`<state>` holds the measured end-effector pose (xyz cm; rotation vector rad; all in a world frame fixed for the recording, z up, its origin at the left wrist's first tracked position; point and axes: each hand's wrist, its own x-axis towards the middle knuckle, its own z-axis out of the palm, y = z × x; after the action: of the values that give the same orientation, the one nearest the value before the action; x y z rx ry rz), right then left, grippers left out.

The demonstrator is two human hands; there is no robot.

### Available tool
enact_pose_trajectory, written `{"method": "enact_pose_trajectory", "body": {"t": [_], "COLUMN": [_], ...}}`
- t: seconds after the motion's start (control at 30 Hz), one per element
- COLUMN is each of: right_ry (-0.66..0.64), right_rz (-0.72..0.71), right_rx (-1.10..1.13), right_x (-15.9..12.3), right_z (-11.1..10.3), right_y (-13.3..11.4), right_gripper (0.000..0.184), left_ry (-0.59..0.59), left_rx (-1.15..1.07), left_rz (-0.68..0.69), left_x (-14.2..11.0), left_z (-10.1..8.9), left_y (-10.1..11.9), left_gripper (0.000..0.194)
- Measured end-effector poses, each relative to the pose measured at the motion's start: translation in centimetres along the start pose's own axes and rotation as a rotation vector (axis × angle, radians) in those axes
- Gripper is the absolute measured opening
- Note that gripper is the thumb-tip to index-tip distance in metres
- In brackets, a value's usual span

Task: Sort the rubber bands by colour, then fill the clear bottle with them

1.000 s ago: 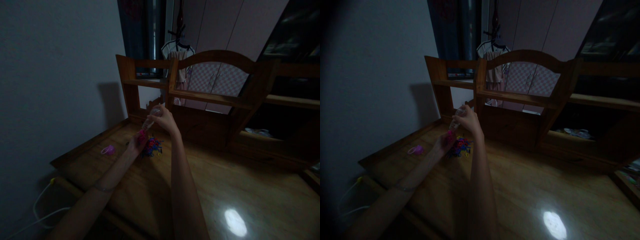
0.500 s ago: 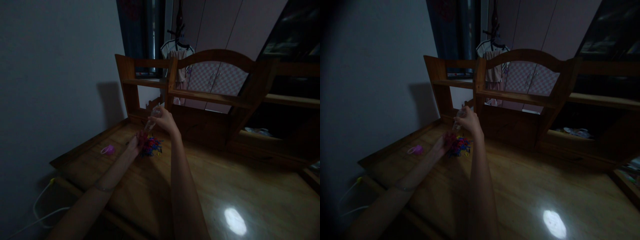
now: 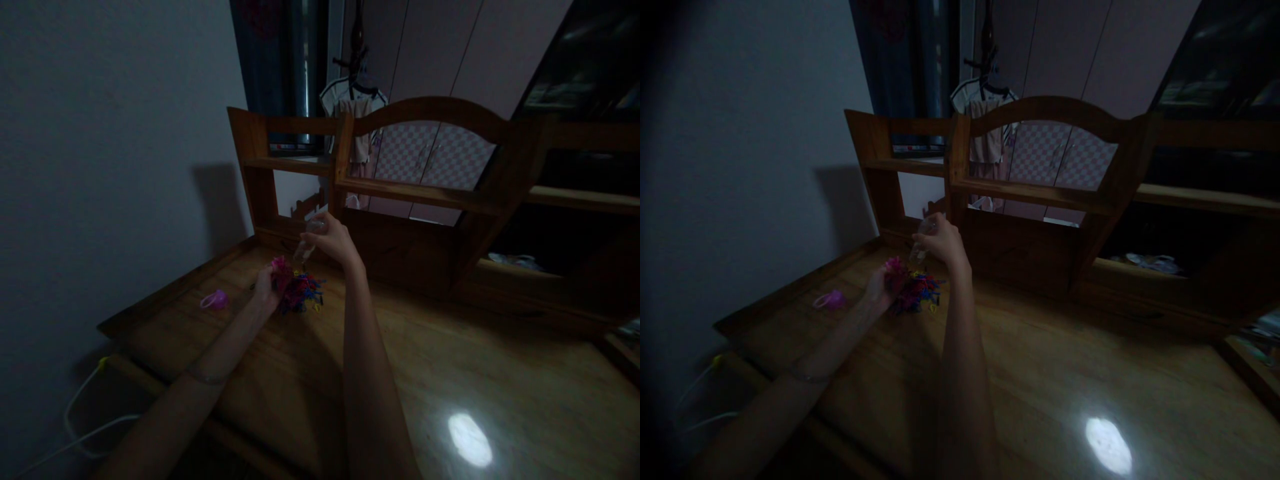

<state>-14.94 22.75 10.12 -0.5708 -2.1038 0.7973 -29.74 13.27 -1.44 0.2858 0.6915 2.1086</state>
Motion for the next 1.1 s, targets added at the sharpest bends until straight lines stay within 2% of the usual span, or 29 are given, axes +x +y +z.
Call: {"method": "enact_pose_trajectory", "body": {"t": [0.1,0.27,0.63,0.93,1.1], "right_ry": [-0.004,-0.007,-0.012,-0.013,-0.015], "right_rz": [0.001,0.011,0.018,0.005,0.008], "right_rx": [0.015,0.016,0.009,0.002,-0.011], "right_x": [-0.05,-0.03,0.12,0.09,0.2], "right_z": [-0.14,-0.16,-0.07,-0.01,0.02], "right_y": [0.08,0.13,0.51,0.54,0.71], "right_gripper": [0.039,0.039,0.04,0.042,0.044], "left_ry": [-0.047,-0.048,-0.115,-0.118,-0.181], "left_rx": [0.089,0.156,0.16,0.17,0.119], "left_rz": [0.024,0.0,0.075,0.034,0.038], "left_x": [-0.12,-0.5,-0.1,-0.34,-0.43], "left_z": [0.21,0.43,-0.02,0.02,0.27], "left_y": [-0.06,0.09,0.05,0.19,0.13], "left_gripper": [0.027,0.038,0.056,0.047,0.049]}}
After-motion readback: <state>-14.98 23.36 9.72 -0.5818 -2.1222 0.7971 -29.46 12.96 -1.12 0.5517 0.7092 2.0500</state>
